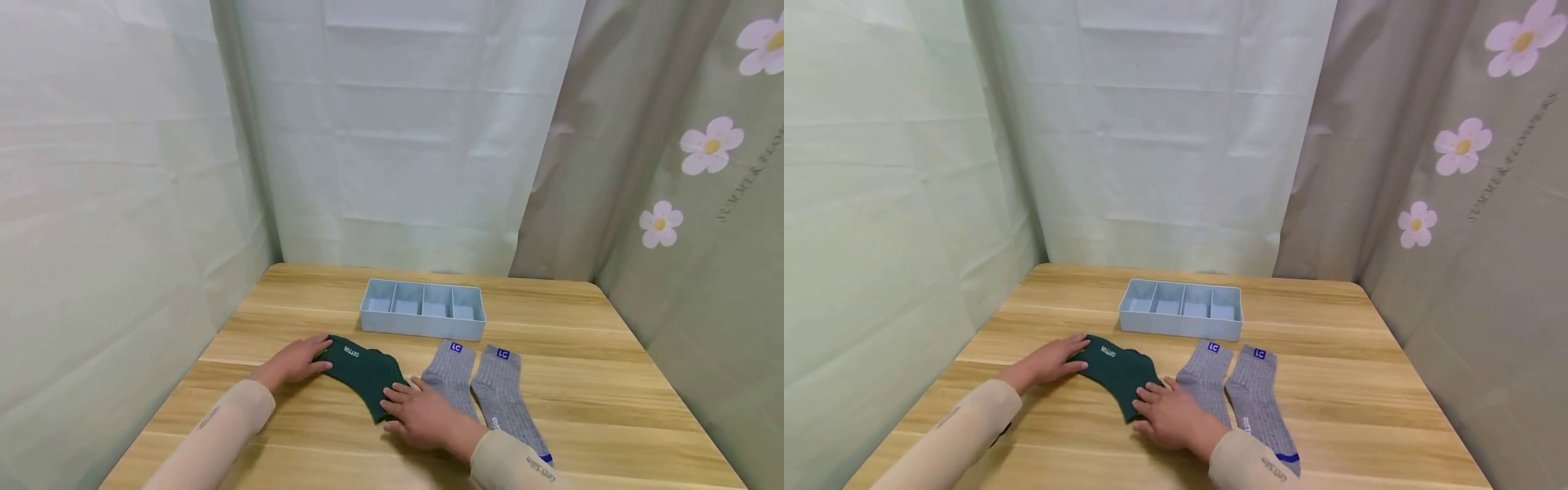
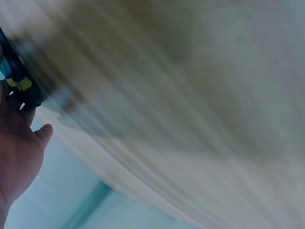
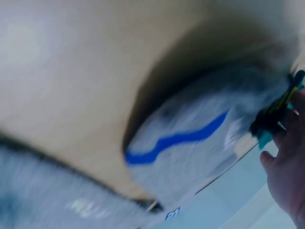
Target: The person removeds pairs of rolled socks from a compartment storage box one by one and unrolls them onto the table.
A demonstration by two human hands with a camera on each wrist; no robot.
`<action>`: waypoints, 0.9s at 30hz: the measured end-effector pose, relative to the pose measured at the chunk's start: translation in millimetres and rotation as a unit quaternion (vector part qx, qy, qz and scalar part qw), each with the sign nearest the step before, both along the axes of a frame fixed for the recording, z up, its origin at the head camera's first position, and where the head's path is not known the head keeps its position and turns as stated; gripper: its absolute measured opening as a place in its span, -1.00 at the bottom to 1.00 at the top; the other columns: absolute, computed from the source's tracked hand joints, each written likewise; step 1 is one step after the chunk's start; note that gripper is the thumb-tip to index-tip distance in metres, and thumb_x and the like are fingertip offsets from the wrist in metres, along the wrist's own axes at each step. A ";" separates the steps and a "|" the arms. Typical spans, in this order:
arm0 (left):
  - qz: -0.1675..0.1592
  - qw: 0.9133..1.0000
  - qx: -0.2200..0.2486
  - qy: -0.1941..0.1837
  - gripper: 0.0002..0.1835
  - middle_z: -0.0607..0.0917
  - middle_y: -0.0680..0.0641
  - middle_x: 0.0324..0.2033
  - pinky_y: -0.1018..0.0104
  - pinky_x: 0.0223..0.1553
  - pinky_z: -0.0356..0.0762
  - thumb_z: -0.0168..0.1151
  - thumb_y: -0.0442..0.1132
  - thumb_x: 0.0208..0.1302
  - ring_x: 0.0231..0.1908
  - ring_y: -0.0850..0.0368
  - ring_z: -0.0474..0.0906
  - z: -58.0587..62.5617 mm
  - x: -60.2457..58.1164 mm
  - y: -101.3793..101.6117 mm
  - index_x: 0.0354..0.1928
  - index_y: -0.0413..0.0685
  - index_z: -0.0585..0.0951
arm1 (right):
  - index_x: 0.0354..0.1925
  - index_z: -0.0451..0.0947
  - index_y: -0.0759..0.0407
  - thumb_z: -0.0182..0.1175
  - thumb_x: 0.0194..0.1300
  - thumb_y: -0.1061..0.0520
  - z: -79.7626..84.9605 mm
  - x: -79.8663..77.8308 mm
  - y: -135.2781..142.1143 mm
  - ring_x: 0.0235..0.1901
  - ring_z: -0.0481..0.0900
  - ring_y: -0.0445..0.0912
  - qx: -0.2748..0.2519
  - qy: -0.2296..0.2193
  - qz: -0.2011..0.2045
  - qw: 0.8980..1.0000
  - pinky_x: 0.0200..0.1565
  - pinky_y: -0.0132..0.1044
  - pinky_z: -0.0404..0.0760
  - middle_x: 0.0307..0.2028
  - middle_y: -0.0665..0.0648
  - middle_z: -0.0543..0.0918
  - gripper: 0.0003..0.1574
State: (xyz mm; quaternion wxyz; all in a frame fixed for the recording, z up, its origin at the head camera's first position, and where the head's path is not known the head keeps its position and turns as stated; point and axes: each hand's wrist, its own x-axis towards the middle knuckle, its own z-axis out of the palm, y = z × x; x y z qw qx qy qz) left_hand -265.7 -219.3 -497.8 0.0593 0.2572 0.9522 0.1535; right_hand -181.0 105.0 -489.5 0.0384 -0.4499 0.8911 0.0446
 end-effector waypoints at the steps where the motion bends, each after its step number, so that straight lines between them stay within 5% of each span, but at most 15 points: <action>1: 0.000 1.000 -0.002 0.002 -0.34 0.33 -0.41 0.36 -0.30 0.30 0.15 0.16 0.00 0.44 0.33 -0.36 0.28 -1.0 1.7 -1.0 0.35 -0.37 0.38 | 0.41 0.38 -0.12 -0.22 0.56 -0.28 0.5 -1.7 2.2 0.43 0.22 -0.11 0.002 0.003 0.001 1.000 0.38 0.05 0.21 0.42 -0.04 0.34 -0.36; 15: 0.057 0.998 -0.036 0.015 -0.36 0.31 -0.43 0.36 -0.31 0.29 0.17 0.13 -0.05 0.46 0.36 -0.33 0.23 -9.6 25.4 3.6 0.34 -0.45 0.36 | 0.45 0.31 -0.17 -0.27 0.57 -0.28 -3.9 -24.6 23.3 0.47 0.11 -0.03 0.027 0.014 -0.060 0.998 0.41 0.13 0.07 0.48 0.05 0.23 -0.36; 21: 0.077 0.994 -0.061 0.048 -0.39 0.45 -0.41 0.27 -0.23 0.21 0.34 0.16 0.01 0.43 0.25 -0.32 0.40 -6.3 27.3 5.6 0.23 -0.42 0.49 | 0.38 0.42 0.02 -0.15 0.58 -0.16 -5.3 -22.7 12.6 0.43 0.22 0.04 -0.036 0.031 -0.102 0.994 0.37 0.12 0.19 0.42 0.15 0.33 -0.42; 27: 0.050 0.996 0.009 0.074 -0.55 0.55 -0.36 0.18 -0.18 0.18 0.40 0.21 -0.11 0.41 0.17 -0.32 0.48 1.1 15.2 -3.0 0.14 -0.34 0.60 | 0.28 0.50 0.24 0.11 0.49 -0.01 -0.7 -19.8 -9.9 0.29 0.43 0.09 -0.141 0.058 -0.141 0.978 0.27 -0.08 0.42 0.31 0.23 0.47 -0.47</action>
